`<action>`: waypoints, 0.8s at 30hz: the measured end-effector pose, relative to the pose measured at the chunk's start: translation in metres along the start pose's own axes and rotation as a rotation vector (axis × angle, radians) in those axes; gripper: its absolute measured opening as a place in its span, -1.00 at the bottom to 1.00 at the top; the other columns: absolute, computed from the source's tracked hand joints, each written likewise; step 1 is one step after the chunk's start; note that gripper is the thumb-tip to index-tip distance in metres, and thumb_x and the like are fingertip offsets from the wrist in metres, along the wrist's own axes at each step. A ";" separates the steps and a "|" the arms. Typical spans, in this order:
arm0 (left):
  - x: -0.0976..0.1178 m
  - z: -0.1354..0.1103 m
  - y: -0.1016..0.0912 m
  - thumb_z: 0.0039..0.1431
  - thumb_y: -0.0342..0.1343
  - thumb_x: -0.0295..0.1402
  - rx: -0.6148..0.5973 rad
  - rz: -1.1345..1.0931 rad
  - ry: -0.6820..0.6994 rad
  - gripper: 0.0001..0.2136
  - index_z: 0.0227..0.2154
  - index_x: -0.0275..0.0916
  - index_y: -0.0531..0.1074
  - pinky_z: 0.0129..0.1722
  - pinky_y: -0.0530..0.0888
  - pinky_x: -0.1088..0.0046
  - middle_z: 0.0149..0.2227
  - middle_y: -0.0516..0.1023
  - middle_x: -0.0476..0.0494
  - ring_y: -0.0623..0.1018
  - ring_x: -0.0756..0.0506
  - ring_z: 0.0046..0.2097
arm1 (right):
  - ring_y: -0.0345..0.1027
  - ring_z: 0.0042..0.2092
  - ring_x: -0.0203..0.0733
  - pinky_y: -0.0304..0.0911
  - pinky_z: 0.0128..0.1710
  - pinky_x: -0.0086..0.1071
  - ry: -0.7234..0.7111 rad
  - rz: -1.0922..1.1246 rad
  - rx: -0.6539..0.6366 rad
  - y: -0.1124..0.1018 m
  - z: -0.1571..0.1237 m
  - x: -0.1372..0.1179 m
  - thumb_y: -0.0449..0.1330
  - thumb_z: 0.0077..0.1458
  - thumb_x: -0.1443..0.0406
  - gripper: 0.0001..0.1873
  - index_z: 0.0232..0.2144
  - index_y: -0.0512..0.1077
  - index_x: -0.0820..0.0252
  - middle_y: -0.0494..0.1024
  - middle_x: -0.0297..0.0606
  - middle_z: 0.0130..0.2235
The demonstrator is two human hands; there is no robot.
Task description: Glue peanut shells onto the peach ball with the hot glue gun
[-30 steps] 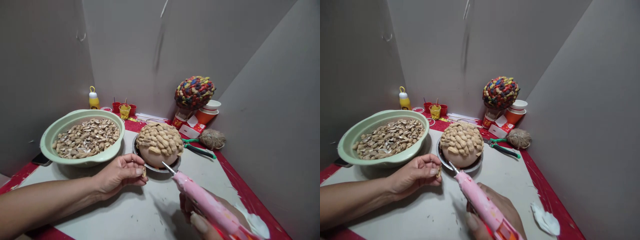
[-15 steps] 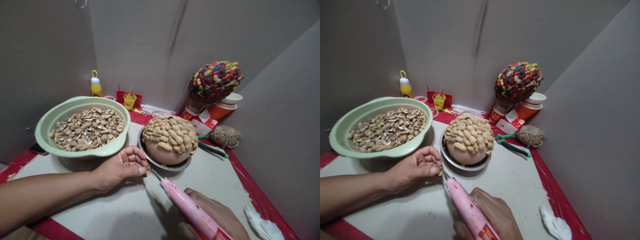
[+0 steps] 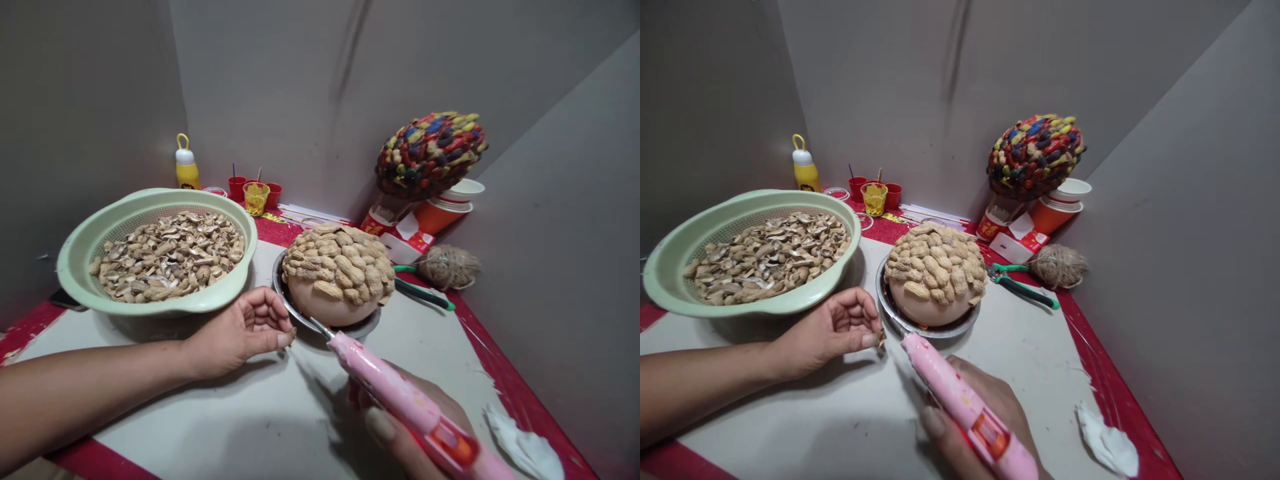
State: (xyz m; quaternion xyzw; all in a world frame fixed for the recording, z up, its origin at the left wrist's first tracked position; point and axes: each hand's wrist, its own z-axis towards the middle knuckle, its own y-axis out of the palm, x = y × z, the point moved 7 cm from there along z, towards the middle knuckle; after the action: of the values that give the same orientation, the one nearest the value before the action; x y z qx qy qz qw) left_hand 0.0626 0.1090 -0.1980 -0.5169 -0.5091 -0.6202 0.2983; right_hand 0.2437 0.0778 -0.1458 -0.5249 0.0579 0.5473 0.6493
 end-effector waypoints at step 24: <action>-0.012 0.013 0.004 -0.11 0.39 -0.37 0.043 -0.123 -0.117 -0.66 -0.46 -0.28 0.27 -0.36 0.41 0.50 -0.38 0.50 -0.02 0.45 0.07 -0.43 | 0.33 -0.48 -0.25 0.24 -0.62 -0.45 0.453 0.414 0.345 -0.055 0.013 0.065 0.22 0.08 -0.07 -0.60 -0.23 0.45 0.09 0.53 -0.22 -0.28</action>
State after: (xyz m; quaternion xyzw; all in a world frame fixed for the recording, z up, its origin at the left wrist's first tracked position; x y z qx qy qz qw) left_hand 0.0743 0.1180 -0.2083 -0.5134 -0.5695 -0.5952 0.2404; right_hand 0.3053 0.1383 -0.1478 -0.4928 0.3974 0.5192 0.5742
